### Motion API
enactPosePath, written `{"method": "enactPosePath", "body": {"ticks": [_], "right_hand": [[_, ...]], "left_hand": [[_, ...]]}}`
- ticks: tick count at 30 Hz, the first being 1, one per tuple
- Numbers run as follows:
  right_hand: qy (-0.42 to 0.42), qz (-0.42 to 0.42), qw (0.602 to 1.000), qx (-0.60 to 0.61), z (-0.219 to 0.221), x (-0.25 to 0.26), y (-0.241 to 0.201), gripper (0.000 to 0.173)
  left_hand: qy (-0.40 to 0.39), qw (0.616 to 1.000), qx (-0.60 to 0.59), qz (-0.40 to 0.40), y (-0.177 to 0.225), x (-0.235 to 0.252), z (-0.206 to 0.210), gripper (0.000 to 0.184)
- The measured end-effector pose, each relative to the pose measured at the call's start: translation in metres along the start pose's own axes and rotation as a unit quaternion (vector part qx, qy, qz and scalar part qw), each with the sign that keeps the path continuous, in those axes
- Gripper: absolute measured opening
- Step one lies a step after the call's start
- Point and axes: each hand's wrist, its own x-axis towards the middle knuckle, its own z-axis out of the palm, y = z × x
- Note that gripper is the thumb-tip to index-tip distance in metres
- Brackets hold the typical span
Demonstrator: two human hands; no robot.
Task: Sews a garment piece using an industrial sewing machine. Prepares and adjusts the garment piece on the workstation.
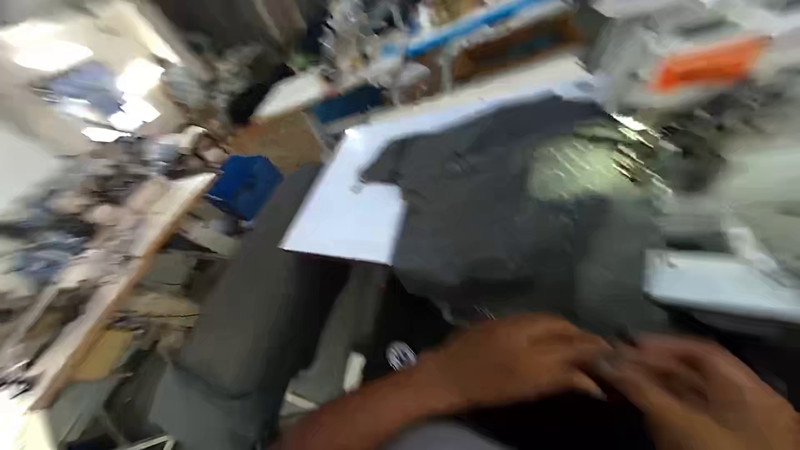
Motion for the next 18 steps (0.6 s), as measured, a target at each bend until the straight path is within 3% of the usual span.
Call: {"method": "enactPosePath", "body": {"ticks": [3, 10, 14, 18], "right_hand": [[0.087, 0.024, 0.996, -0.008, 0.004, -0.003, 0.008, 0.037], [0.044, 0.020, 0.994, 0.098, 0.006, 0.004, 0.009, 0.036], [0.031, 0.040, 0.987, 0.151, 0.001, 0.003, 0.009, 0.034], [0.020, 0.054, 0.980, 0.190, -0.004, 0.004, 0.012, 0.033]], "left_hand": [[-0.001, 0.997, -0.074, -0.031, -0.007, -0.005, 0.010, 0.031], [0.027, 0.988, -0.135, -0.076, -0.013, -0.009, 0.019, 0.032], [0.041, 0.942, -0.295, -0.154, -0.018, -0.006, 0.021, 0.023], [0.054, 0.906, -0.363, -0.213, -0.014, -0.004, 0.025, 0.012]]}}
